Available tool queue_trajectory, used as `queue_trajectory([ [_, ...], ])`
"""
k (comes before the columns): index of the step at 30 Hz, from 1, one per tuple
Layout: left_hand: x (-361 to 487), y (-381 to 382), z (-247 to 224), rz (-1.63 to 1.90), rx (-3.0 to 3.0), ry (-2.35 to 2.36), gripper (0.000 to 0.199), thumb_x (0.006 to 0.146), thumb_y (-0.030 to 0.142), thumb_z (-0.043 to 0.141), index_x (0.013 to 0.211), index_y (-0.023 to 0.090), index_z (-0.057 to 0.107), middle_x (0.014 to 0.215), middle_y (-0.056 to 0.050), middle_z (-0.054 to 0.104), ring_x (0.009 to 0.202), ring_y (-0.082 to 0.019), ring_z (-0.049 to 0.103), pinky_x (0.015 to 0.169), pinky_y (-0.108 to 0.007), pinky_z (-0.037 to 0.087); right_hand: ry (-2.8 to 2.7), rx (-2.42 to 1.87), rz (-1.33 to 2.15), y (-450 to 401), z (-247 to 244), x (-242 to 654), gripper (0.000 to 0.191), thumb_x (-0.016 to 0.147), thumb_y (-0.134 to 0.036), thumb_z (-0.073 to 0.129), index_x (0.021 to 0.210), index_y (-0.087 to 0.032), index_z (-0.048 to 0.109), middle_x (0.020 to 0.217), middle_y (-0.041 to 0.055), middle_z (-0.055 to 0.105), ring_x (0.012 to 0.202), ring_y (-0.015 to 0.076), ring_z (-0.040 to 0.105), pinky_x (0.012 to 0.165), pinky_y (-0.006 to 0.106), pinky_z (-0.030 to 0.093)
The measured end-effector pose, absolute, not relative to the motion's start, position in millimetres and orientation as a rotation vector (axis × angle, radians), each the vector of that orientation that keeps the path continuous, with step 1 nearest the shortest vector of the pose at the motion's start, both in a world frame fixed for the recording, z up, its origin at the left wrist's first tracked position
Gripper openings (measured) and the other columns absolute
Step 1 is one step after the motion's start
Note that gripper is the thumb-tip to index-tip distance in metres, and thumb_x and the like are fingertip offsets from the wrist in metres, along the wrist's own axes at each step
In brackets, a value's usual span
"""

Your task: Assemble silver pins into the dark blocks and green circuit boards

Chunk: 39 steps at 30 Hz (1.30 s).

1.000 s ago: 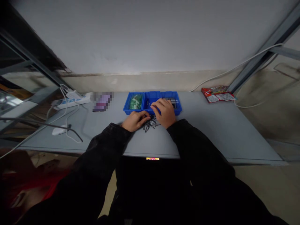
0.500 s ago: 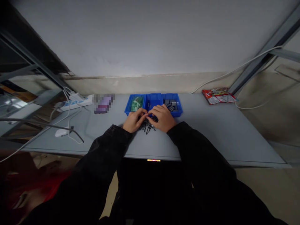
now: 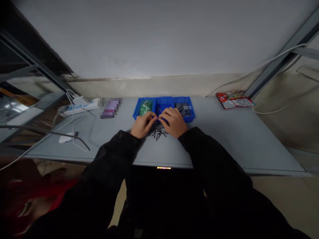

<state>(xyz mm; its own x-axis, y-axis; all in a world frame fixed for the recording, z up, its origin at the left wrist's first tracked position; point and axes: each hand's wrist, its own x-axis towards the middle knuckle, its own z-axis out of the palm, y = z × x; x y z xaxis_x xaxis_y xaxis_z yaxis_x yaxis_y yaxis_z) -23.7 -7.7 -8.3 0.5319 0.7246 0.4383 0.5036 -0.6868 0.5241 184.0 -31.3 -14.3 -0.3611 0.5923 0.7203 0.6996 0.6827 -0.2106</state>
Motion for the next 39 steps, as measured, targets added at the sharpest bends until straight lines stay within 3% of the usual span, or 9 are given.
queue_trajectory([
  [17, -23.6, -10.4, -9.0, 0.997, 2.419, 0.987, 0.026, 0.105, 0.038, 0.053, 0.111, 0.018, 0.068, 0.058, 0.006, 0.051, 0.053, -0.010, 0.048, 0.062, -0.023, 0.040, -2.061, -1.011, -0.135, -28.1, -16.1, 184.8, 0.030, 0.105, -0.035, 0.052, 0.081, -0.021, 0.064, 0.080, 0.0046, 0.067, 0.082, 0.0224, 0.054, 0.078, 0.038, 0.036],
  [24, -24.1, -12.8, -6.8, 1.139, 2.353, 1.011, 0.024, 0.102, 0.037, 0.057, 0.101, 0.018, 0.071, 0.056, 0.007, 0.049, 0.050, -0.009, 0.044, 0.060, -0.023, 0.039, -1.951, -0.991, -0.099, -32.5, -10.3, 183.7, 0.014, 0.102, -0.033, 0.059, 0.101, -0.020, 0.064, 0.084, 0.0032, 0.068, 0.078, 0.0212, 0.059, 0.079, 0.037, 0.039],
  [31, -23.9, -15.9, -1.6, 1.079, 2.353, 1.026, 0.026, 0.103, 0.038, 0.051, 0.099, 0.018, 0.067, 0.059, 0.005, 0.051, 0.053, -0.011, 0.047, 0.062, -0.023, 0.040, -1.932, -0.975, -0.062, -32.3, -8.5, 184.4, 0.017, 0.104, -0.026, 0.051, 0.092, -0.021, 0.063, 0.090, 0.0050, 0.069, 0.087, 0.0218, 0.062, 0.082, 0.038, 0.041],
  [39, -23.7, -17.2, -2.5, 0.947, 2.444, 0.889, 0.029, 0.103, 0.039, 0.050, 0.093, 0.017, 0.066, 0.063, 0.004, 0.055, 0.056, -0.010, 0.046, 0.060, -0.023, 0.037, -2.066, -0.936, -0.063, -32.0, -14.0, 180.8, 0.038, 0.109, -0.034, 0.044, 0.076, -0.021, 0.056, 0.075, 0.0021, 0.061, 0.073, 0.0187, 0.055, 0.075, 0.036, 0.036],
])
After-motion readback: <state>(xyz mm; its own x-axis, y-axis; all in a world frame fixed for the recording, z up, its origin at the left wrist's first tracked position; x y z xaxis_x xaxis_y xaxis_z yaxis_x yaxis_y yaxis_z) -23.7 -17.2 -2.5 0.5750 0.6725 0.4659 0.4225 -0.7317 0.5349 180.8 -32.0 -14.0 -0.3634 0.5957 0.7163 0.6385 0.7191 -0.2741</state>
